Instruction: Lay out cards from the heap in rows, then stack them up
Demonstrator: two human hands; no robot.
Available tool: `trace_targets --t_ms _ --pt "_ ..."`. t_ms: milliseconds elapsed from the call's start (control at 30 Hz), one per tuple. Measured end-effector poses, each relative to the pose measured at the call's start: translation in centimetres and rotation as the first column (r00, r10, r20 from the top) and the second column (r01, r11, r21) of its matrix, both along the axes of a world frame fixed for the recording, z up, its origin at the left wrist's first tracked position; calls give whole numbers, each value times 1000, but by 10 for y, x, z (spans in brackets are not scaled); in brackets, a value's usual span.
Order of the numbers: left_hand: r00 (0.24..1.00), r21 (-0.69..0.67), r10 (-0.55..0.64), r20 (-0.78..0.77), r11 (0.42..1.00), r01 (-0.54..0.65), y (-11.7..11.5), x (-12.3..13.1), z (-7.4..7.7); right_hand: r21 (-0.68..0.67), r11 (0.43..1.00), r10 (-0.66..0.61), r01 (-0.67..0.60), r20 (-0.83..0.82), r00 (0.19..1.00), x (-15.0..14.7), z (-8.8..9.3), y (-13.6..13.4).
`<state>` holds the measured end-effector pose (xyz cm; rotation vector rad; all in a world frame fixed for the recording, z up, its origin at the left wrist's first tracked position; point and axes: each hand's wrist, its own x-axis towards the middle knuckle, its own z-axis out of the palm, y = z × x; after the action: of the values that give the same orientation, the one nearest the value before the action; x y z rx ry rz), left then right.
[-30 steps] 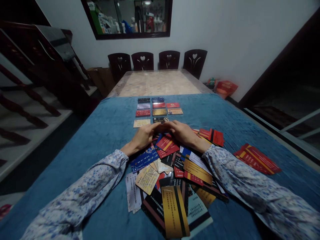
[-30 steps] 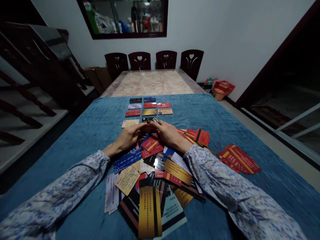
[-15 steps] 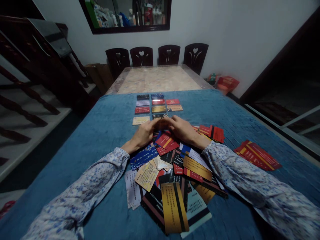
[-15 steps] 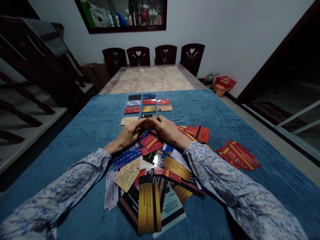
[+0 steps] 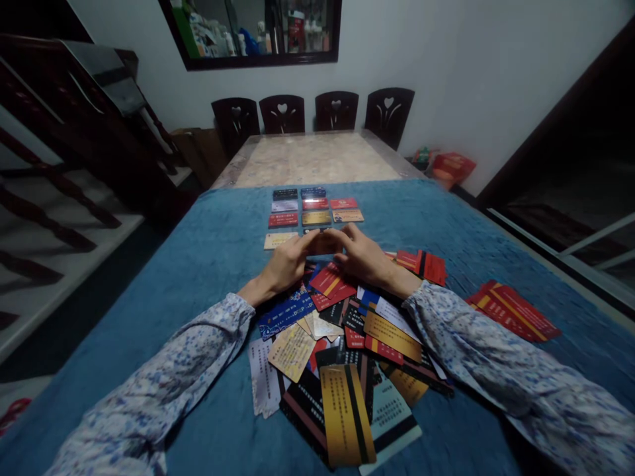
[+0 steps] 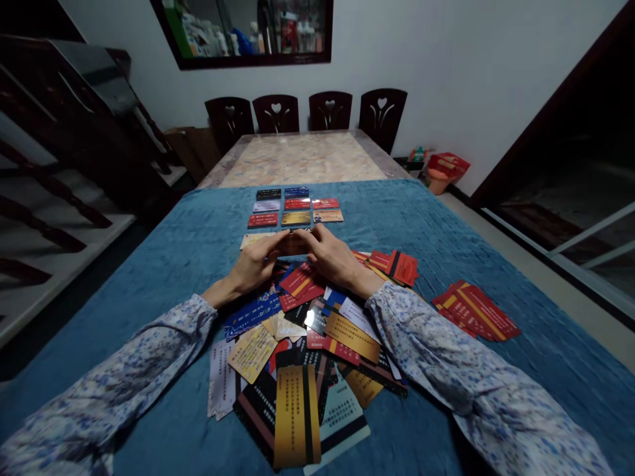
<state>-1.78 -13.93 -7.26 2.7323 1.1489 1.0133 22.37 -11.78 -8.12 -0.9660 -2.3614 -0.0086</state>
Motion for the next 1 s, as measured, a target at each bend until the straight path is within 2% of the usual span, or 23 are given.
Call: trace_targets --t_ms 233,433,600,767,1000 --pt "999 26 -37 -27 999 38 -4 -1 14 98 995 -15 14 16 1000 4 7 -2" --pt "998 22 -27 -52 999 28 -2 -6 29 148 989 1 -8 52 999 5 25 -1" --pt "997 58 26 -74 998 -22 10 -8 34 204 979 -5 -9 68 998 3 39 8" --pt "998 96 3 -70 995 4 25 -9 40 244 970 -35 15 78 996 -2 42 23" --pt "988 166 72 -137 985 -49 49 -13 44 252 968 -18 -10 111 994 -4 47 45"
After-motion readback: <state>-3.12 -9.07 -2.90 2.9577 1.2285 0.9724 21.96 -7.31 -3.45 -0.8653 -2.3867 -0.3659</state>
